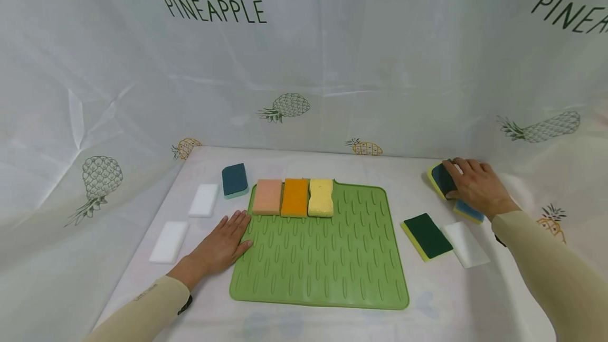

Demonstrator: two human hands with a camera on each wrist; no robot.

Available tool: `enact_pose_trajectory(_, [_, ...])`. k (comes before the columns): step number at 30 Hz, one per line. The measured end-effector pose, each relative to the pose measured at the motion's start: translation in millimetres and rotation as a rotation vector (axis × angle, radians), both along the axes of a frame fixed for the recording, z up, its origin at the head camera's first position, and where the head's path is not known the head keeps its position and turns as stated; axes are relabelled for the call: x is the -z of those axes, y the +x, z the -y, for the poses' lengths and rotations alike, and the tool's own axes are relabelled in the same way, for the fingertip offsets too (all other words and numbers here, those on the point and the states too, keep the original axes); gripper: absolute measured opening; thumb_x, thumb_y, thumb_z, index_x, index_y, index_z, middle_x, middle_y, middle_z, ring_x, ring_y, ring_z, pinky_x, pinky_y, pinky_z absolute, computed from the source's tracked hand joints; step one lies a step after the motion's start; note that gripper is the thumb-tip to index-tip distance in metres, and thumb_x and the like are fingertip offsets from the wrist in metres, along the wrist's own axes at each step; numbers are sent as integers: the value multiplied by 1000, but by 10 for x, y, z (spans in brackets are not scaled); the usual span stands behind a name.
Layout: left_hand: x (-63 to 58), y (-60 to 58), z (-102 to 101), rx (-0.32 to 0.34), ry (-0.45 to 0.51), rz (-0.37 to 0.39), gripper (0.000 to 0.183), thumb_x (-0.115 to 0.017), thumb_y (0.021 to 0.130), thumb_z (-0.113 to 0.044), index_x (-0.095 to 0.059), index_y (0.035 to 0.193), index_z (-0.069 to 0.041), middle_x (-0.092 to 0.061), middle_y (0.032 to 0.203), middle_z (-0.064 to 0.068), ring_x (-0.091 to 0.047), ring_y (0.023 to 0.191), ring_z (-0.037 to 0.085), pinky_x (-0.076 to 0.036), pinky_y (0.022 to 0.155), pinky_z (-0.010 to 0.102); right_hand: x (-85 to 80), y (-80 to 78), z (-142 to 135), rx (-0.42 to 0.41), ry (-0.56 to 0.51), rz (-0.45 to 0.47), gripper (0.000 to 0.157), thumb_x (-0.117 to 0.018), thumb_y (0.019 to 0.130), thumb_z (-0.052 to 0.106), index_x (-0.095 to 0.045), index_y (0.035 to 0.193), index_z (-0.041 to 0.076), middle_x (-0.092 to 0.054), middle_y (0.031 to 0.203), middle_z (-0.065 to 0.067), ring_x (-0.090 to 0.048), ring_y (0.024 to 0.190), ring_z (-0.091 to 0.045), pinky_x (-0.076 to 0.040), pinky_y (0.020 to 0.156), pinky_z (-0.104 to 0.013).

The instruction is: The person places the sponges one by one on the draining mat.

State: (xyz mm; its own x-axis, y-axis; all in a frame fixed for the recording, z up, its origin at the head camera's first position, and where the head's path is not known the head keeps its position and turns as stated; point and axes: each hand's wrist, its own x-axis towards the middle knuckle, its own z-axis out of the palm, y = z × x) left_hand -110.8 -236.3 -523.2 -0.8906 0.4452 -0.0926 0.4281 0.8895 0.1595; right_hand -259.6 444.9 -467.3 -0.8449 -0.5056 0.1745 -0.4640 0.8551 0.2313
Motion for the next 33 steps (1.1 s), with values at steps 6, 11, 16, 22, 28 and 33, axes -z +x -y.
enact_pose_trajectory(6, [20,-7,8,0,-10,0,76,-48,112,-45,-26,165,4,-28,172,21,-23,161,39,-25,129,59,-21,-31,6,-40,13,-4,115,-97,72,37,-32,161,2,-40,158,-26,-40,142,-49,-36,114,-69])
enact_pose_trajectory(11, [44,-20,15,5,-17,-6,76,-47,112,-46,-26,165,4,-28,172,21,-23,161,39,-25,129,59,-26,-21,6,-59,38,3,106,-96,74,38,-42,155,-4,-49,153,-27,-45,140,-48,-39,111,-67])
enact_pose_trajectory(16, [25,-15,13,5,-20,-8,76,-47,112,-47,-27,165,4,-29,172,21,-23,161,39,-26,129,59,-63,4,27,-20,13,59,106,-97,74,37,-41,154,-6,-46,153,-29,-45,139,-50,-39,112,-69])
enact_pose_trajectory(22, [4,-5,12,-4,-17,5,76,-48,112,-46,-27,164,5,-28,172,22,-23,161,39,-25,129,59,-40,8,8,-15,44,97,119,-99,70,31,-30,159,-7,-39,157,-29,-42,141,-51,-39,113,-70])
enact_pose_trajectory(28, [11,-2,8,-11,-13,8,76,-47,112,-47,-26,165,4,-28,172,21,-23,161,39,-25,129,58,20,12,-29,-24,71,80,87,-78,91,8,-26,157,-13,-37,156,-34,-42,139,-53,-41,111,-70])
enact_pose_trajectory(33, [-1,-2,7,-15,-8,19,77,-47,112,-47,-25,165,4,-27,172,21,-22,162,39,-24,130,59,41,19,-45,25,37,86,78,-73,91,3,-28,153,-15,-35,152,-37,-41,134,-56,-41,107,-72])
